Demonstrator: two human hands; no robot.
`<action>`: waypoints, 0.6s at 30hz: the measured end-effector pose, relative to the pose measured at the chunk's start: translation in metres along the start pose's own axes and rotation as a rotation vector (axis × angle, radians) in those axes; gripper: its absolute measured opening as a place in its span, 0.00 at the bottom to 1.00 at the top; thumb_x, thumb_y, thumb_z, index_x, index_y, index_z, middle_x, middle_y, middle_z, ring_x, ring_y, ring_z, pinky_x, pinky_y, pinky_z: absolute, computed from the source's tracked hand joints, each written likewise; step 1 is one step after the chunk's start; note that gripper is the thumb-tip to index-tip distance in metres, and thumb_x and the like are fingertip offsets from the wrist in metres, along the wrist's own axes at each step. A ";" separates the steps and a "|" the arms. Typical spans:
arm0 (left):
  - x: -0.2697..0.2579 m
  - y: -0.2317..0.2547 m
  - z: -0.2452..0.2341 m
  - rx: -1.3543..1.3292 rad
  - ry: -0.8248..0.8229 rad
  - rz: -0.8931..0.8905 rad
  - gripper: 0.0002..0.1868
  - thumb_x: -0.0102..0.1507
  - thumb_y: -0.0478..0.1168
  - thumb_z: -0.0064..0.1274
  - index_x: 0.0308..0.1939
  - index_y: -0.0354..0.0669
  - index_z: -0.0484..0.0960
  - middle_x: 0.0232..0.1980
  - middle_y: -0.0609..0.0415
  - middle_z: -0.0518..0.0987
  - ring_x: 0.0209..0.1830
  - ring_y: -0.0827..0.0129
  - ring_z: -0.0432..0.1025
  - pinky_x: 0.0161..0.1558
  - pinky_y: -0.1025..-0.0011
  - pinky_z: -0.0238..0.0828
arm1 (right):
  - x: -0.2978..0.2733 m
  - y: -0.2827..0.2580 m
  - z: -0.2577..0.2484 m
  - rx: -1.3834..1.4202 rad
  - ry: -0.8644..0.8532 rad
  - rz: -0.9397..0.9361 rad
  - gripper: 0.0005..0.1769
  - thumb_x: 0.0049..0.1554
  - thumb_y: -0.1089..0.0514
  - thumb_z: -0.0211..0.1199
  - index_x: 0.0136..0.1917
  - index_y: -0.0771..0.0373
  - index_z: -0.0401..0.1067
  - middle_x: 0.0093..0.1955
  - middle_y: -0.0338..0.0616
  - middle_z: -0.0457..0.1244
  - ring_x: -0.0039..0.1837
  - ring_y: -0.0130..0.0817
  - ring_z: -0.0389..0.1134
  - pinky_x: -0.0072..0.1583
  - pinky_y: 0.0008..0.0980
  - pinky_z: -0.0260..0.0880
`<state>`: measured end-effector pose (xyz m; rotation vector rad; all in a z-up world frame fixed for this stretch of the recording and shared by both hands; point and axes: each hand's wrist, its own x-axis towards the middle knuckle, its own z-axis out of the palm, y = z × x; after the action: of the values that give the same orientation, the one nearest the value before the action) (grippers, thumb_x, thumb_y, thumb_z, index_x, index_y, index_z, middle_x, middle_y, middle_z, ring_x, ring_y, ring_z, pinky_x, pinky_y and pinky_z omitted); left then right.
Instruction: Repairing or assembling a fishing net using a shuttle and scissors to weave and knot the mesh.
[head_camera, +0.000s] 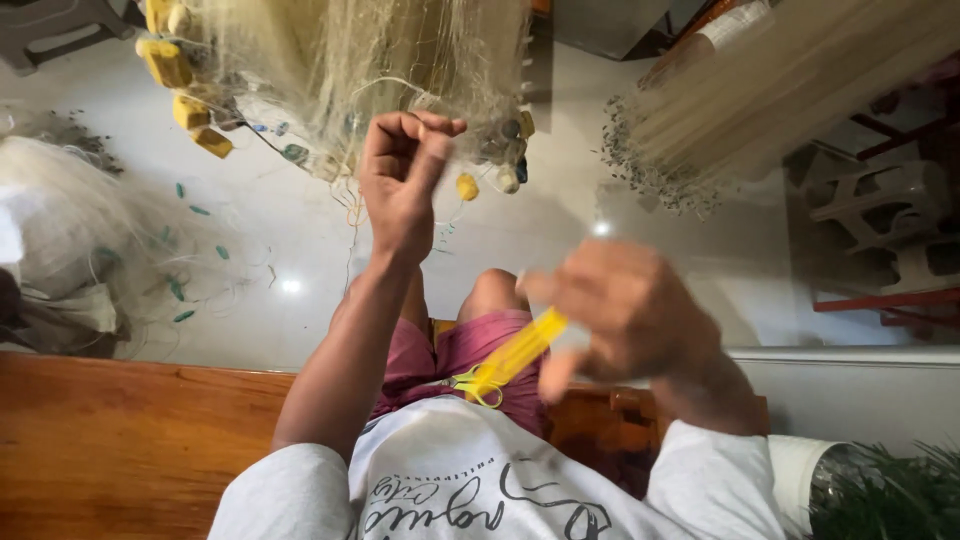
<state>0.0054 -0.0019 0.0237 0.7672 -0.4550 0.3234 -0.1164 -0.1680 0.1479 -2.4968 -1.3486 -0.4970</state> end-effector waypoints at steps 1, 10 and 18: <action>0.002 0.001 0.001 0.003 0.101 -0.066 0.08 0.65 0.38 0.54 0.40 0.45 0.69 0.42 0.53 0.75 0.48 0.64 0.76 0.53 0.68 0.67 | -0.001 0.013 -0.004 -0.143 0.009 -0.002 0.35 0.62 0.35 0.36 0.48 0.64 0.74 0.36 0.43 0.58 0.36 0.37 0.58 0.40 0.40 0.61; 0.018 0.006 0.014 -0.145 0.328 -0.230 0.09 0.66 0.42 0.48 0.30 0.46 0.72 0.29 0.56 0.77 0.34 0.68 0.78 0.34 0.77 0.62 | 0.055 0.100 -0.010 -0.575 0.242 0.046 0.13 0.69 0.48 0.67 0.53 0.59 0.83 0.47 0.44 0.59 0.48 0.44 0.59 0.52 0.43 0.56; 0.018 0.001 0.020 -0.097 0.332 -0.201 0.09 0.66 0.43 0.47 0.31 0.48 0.72 0.29 0.56 0.79 0.33 0.70 0.78 0.34 0.76 0.59 | 0.064 0.121 -0.005 -0.535 0.263 0.030 0.11 0.64 0.51 0.77 0.46 0.58 0.83 0.42 0.40 0.59 0.44 0.40 0.59 0.51 0.39 0.57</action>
<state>0.0147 -0.0140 0.0458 0.6433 -0.0789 0.2332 0.0171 -0.1866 0.1710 -2.7083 -1.1899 -1.2745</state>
